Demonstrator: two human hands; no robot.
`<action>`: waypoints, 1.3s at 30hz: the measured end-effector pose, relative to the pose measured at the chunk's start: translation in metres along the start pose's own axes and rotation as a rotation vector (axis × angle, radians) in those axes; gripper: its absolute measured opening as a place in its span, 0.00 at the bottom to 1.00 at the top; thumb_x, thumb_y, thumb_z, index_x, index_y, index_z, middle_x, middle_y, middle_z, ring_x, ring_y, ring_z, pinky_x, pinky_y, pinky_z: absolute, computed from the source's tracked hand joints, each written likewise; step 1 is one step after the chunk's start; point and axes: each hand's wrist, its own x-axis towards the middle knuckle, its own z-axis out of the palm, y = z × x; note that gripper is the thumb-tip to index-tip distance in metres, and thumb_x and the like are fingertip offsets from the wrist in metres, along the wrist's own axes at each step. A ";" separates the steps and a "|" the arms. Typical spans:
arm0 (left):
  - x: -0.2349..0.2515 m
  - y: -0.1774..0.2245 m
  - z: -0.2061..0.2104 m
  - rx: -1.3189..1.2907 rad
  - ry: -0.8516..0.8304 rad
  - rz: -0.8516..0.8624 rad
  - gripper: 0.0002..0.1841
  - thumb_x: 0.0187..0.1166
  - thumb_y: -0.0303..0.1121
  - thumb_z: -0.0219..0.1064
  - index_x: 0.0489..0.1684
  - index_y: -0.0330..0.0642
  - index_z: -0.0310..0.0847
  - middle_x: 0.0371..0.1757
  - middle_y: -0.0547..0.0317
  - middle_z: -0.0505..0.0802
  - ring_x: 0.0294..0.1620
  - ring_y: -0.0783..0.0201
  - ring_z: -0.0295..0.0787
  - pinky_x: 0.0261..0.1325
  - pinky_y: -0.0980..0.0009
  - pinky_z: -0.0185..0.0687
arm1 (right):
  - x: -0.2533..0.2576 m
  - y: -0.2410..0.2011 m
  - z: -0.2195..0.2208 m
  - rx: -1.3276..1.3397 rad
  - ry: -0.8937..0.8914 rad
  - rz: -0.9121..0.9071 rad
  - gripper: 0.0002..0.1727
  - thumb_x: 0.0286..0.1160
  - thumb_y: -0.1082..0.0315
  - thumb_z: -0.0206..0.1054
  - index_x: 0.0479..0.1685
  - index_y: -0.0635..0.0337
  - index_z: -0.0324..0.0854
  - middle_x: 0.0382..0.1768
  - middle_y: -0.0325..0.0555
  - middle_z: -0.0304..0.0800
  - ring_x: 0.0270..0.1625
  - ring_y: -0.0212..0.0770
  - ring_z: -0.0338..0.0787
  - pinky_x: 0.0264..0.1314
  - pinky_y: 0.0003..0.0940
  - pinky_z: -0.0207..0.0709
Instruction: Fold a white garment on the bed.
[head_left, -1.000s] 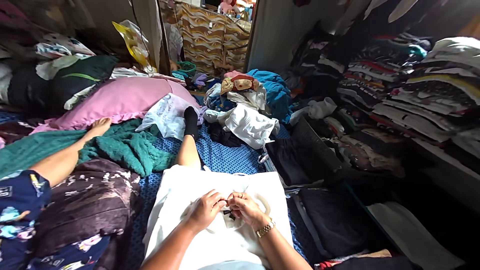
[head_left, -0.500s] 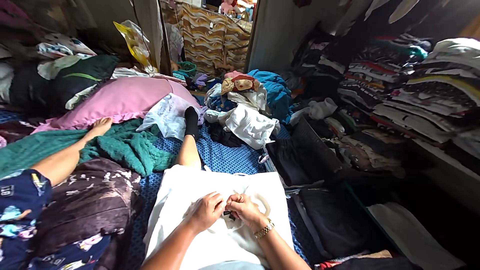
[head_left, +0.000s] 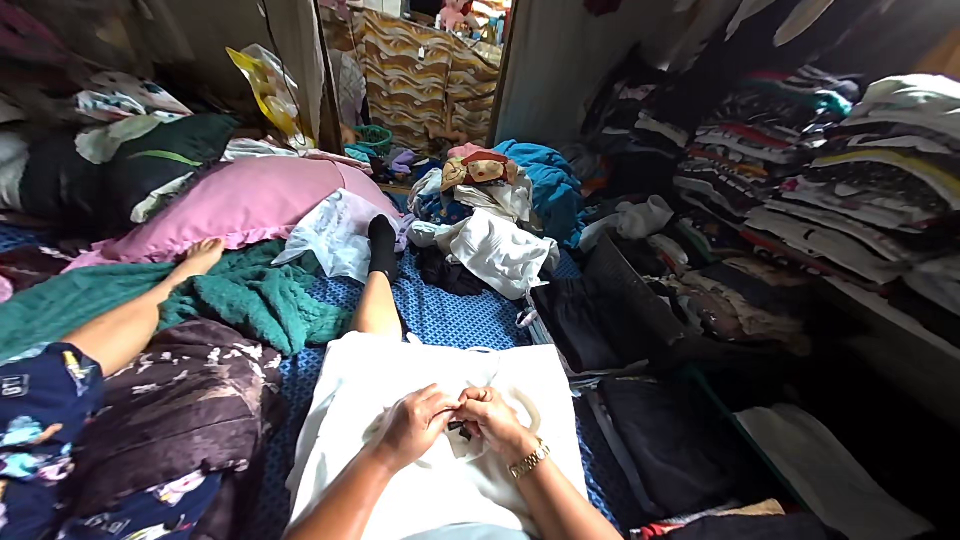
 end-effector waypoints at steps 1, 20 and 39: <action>0.000 -0.001 0.001 0.011 0.009 0.010 0.08 0.74 0.29 0.67 0.38 0.38 0.94 0.38 0.52 0.95 0.40 0.61 0.94 0.51 0.70 0.89 | 0.000 0.000 0.000 0.001 0.001 0.000 0.15 0.73 0.77 0.57 0.19 0.54 0.82 0.16 0.28 0.84 0.14 0.19 0.72 0.17 0.16 0.64; -0.001 -0.003 0.003 0.058 0.024 0.022 0.08 0.75 0.29 0.67 0.37 0.39 0.94 0.36 0.54 0.94 0.40 0.62 0.94 0.49 0.70 0.89 | 0.001 0.000 -0.002 -0.002 -0.030 0.011 0.16 0.73 0.76 0.56 0.18 0.53 0.81 0.14 0.27 0.81 0.14 0.19 0.71 0.17 0.16 0.64; 0.000 0.000 0.002 0.148 0.004 0.006 0.11 0.77 0.35 0.65 0.32 0.38 0.91 0.31 0.53 0.92 0.34 0.59 0.92 0.41 0.66 0.89 | 0.001 -0.001 -0.002 -0.013 -0.021 0.011 0.17 0.73 0.76 0.56 0.17 0.53 0.81 0.15 0.28 0.82 0.13 0.19 0.70 0.16 0.16 0.63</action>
